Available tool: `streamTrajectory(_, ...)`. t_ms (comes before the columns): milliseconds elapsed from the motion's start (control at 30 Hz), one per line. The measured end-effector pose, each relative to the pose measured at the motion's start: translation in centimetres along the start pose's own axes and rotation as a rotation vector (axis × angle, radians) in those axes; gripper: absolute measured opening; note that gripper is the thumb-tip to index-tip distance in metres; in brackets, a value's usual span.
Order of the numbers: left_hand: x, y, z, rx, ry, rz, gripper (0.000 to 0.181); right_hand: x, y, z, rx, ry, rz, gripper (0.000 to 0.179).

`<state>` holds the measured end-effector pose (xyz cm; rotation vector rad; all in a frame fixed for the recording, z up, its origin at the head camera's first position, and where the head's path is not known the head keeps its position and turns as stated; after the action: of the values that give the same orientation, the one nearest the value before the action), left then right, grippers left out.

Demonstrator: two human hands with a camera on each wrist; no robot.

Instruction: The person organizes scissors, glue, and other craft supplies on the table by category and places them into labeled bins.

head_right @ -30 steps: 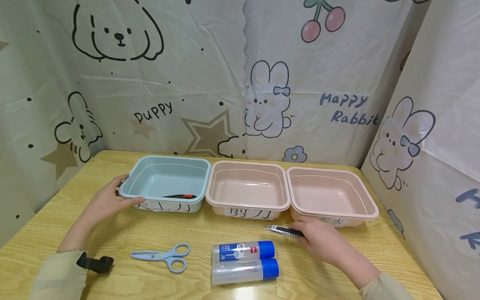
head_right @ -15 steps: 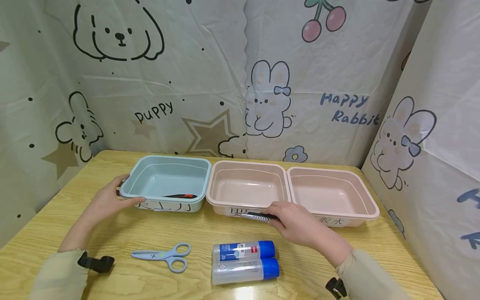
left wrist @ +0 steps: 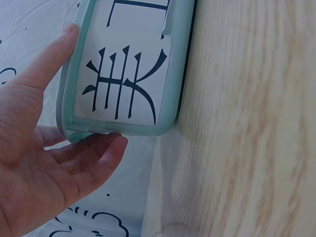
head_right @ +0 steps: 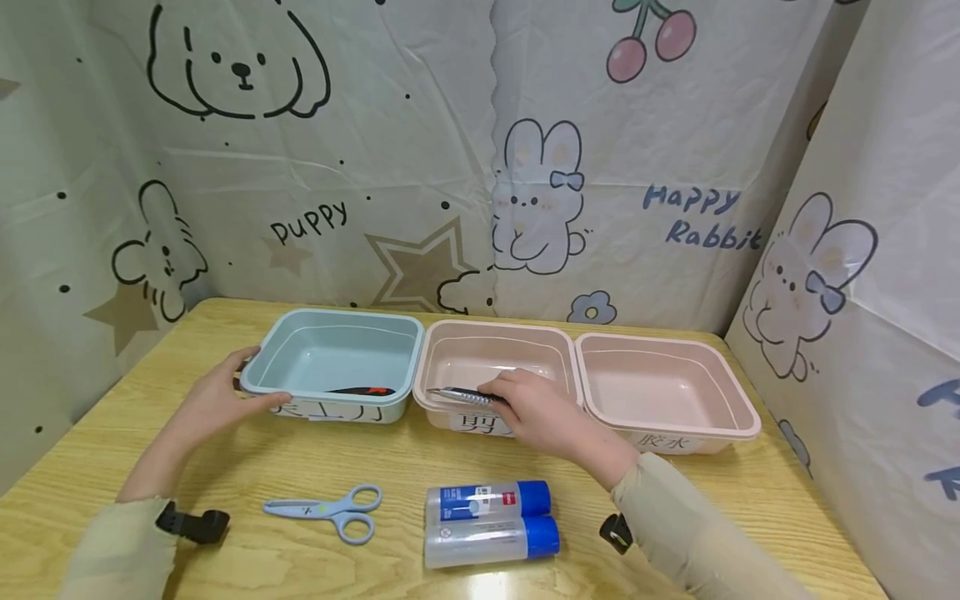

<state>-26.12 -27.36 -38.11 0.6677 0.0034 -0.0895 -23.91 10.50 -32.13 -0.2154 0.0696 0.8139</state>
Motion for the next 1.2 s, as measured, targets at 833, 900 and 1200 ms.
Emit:
streamTrajectory(833, 0.0, 0.0, 0.0, 0.009, 0.008, -0.006, 0.103, -10.4, -4.4, -3.2, 0.026, 0.019, 0.105, 0.023)
streamTrajectory(900, -0.1, -0.1, -0.1, 0.008, 0.007, -0.003, 0.103, -11.1, -4.6, -3.6, 0.025, 0.006, 0.101, 0.023)
streamTrajectory(1200, 0.0, -0.1, 0.0, 0.012, 0.008, 0.004, 0.102, -14.0, -5.8, -4.9, 0.01, -0.022, 0.099, 0.023)
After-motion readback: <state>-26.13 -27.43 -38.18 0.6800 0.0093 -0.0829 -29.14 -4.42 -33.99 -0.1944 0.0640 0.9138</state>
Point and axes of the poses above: each hand's wrist, its own x-axis away from the middle knuckle, its own z-axis out of the back of the hand, y = z × x, the point moved 6 cm from there along -x, towards the middle knuckle, and after that the axes turned 6 degrees about -y, right-handed, at the moved point
